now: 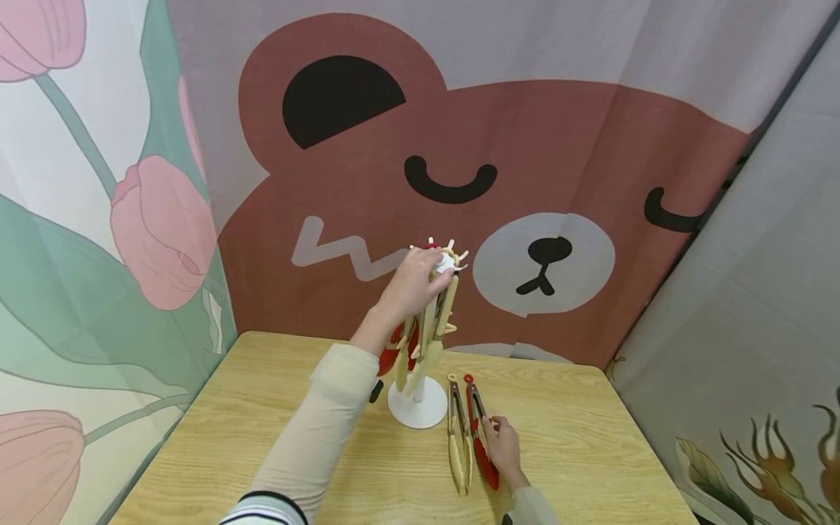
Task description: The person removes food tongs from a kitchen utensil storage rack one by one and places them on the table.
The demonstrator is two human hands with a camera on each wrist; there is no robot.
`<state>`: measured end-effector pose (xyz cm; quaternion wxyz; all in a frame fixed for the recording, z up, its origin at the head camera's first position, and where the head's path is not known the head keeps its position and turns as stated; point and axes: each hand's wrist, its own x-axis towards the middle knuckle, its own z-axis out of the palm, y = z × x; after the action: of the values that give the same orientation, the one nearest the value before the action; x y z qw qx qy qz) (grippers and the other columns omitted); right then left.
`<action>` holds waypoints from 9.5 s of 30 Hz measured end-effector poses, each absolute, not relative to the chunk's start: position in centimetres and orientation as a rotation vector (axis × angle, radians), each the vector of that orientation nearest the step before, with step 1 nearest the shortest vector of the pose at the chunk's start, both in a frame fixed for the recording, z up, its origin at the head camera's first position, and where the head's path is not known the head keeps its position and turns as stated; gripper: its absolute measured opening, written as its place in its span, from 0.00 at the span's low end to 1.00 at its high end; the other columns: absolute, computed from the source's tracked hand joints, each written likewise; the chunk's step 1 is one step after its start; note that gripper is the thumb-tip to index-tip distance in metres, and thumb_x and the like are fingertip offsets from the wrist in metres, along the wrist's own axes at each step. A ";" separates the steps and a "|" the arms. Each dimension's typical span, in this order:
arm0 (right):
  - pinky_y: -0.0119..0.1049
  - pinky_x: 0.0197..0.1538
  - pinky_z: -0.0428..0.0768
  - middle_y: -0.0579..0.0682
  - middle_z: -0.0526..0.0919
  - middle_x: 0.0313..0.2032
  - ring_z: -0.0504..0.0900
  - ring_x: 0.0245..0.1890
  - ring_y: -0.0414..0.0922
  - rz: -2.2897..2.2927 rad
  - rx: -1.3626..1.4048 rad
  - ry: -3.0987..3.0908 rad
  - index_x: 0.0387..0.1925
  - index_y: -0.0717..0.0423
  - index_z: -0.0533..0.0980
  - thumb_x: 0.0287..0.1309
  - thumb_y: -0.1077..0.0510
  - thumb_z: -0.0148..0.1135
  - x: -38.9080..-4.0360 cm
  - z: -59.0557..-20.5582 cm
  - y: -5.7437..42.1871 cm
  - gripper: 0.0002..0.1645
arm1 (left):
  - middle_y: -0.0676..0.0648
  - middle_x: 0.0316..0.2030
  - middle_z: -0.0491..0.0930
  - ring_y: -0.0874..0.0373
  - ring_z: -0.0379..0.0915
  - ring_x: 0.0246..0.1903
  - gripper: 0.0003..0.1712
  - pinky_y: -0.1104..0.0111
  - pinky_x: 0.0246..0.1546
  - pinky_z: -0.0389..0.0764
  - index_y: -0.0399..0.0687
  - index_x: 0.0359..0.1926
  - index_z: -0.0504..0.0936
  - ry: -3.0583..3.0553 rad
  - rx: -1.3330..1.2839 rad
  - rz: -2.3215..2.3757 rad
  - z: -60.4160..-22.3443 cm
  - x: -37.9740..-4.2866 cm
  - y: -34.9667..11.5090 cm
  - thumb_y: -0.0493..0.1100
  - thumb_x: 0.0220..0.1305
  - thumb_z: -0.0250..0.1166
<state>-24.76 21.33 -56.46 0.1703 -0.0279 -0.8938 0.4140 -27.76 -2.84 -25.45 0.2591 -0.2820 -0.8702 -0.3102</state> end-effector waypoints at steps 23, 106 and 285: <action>0.49 0.35 0.75 0.67 0.77 0.32 0.76 0.34 0.59 1.179 -0.069 -2.526 0.40 0.76 0.71 0.60 0.56 0.52 -24.6 -56.6 21.6 0.21 | 0.41 0.54 0.70 0.52 0.62 0.57 0.19 0.64 0.62 0.47 0.35 0.52 0.74 -2.293 -0.961 -1.074 -25.3 -28.4 -4.9 0.39 0.62 0.54; 0.48 0.37 0.74 0.66 0.76 0.38 0.74 0.37 0.57 1.241 0.087 -2.447 0.44 0.75 0.71 0.60 0.61 0.51 -24.5 -55.3 21.4 0.18 | 0.39 0.53 0.71 0.49 0.61 0.56 0.18 0.60 0.63 0.42 0.32 0.52 0.73 -2.232 -0.993 -0.977 -26.4 -29.3 -6.8 0.35 0.64 0.48; 0.51 0.39 0.72 0.59 0.69 0.38 0.70 0.38 0.53 1.401 0.376 -2.129 0.48 0.69 0.68 0.41 0.58 0.71 -28.1 -39.9 9.5 0.33 | 0.44 0.49 0.76 0.53 0.67 0.51 0.17 0.65 0.58 0.59 0.36 0.46 0.79 -2.078 -0.815 -0.906 -27.5 -29.2 -5.9 0.37 0.63 0.47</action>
<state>-28.12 9.50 -39.87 0.2789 0.1403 -0.7935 0.5223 -29.16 -5.87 -27.46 0.3583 -0.3158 -0.8054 -0.3511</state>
